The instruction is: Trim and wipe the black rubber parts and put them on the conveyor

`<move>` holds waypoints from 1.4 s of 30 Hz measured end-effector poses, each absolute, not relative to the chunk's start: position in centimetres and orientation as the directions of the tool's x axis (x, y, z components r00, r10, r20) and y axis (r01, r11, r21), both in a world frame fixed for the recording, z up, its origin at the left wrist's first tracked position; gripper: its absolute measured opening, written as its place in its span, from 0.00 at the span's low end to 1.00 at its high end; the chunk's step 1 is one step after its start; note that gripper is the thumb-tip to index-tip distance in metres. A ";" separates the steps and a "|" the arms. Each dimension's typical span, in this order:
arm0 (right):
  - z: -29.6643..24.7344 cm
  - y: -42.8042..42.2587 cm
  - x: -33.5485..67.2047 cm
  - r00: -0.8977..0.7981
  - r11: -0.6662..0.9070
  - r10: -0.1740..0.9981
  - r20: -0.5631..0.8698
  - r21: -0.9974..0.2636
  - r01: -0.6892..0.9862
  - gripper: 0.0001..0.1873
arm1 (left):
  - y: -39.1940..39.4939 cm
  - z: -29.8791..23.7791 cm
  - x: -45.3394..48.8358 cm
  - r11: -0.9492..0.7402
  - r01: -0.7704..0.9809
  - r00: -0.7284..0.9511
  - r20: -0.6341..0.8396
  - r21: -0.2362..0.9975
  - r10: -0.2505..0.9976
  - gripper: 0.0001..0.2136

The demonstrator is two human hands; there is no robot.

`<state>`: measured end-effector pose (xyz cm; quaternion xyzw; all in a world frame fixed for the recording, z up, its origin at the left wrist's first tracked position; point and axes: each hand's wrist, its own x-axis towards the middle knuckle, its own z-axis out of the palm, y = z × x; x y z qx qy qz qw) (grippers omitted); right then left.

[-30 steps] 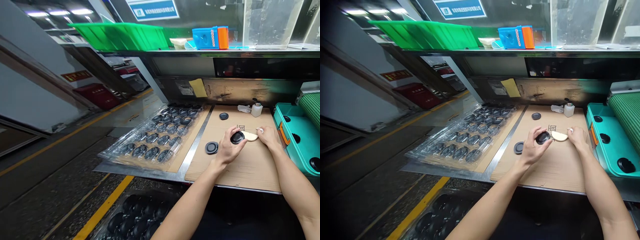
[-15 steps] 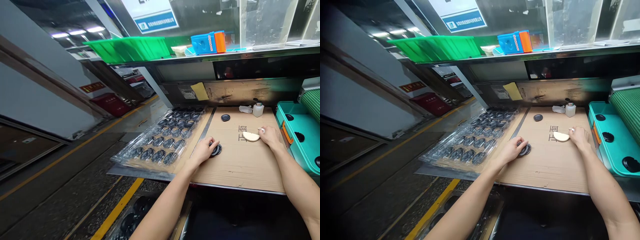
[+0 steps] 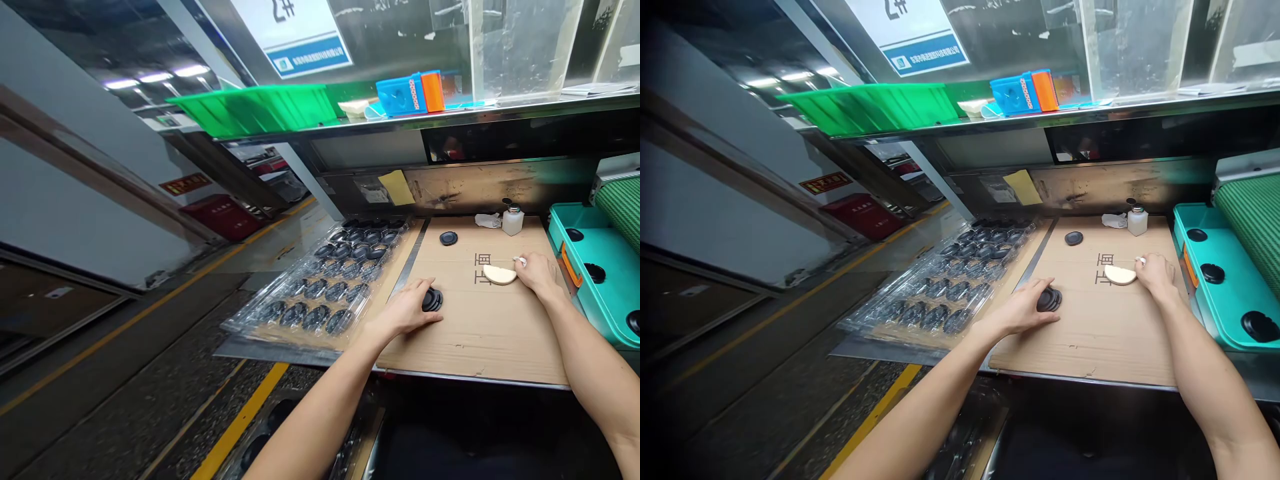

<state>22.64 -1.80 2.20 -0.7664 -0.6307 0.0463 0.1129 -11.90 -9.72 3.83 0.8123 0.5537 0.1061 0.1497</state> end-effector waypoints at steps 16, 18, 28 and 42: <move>2.1 -1.9 22.6 0.192 -0.168 0.978 0.084 -0.228 0.959 0.20 | -9.7 4.4 -12.6 -0.325 0.787 0.363 0.032 0.524 0.931 0.42; 2.2 -2.0 22.6 0.193 -0.170 0.977 0.086 -0.224 0.960 0.20 | -9.6 4.3 -12.7 -0.367 0.770 0.406 0.042 0.522 0.913 0.41; 2.3 -1.9 22.4 0.203 -0.186 0.978 0.048 -0.244 0.952 0.20 | -8.1 4.0 -12.2 -0.499 0.734 0.566 -0.008 0.460 0.824 0.27; 1.0 -4.3 17.5 -0.350 0.372 0.926 0.140 -0.188 0.909 0.17 | -5.4 7.6 -5.6 -0.640 0.728 0.574 0.292 0.246 0.765 0.26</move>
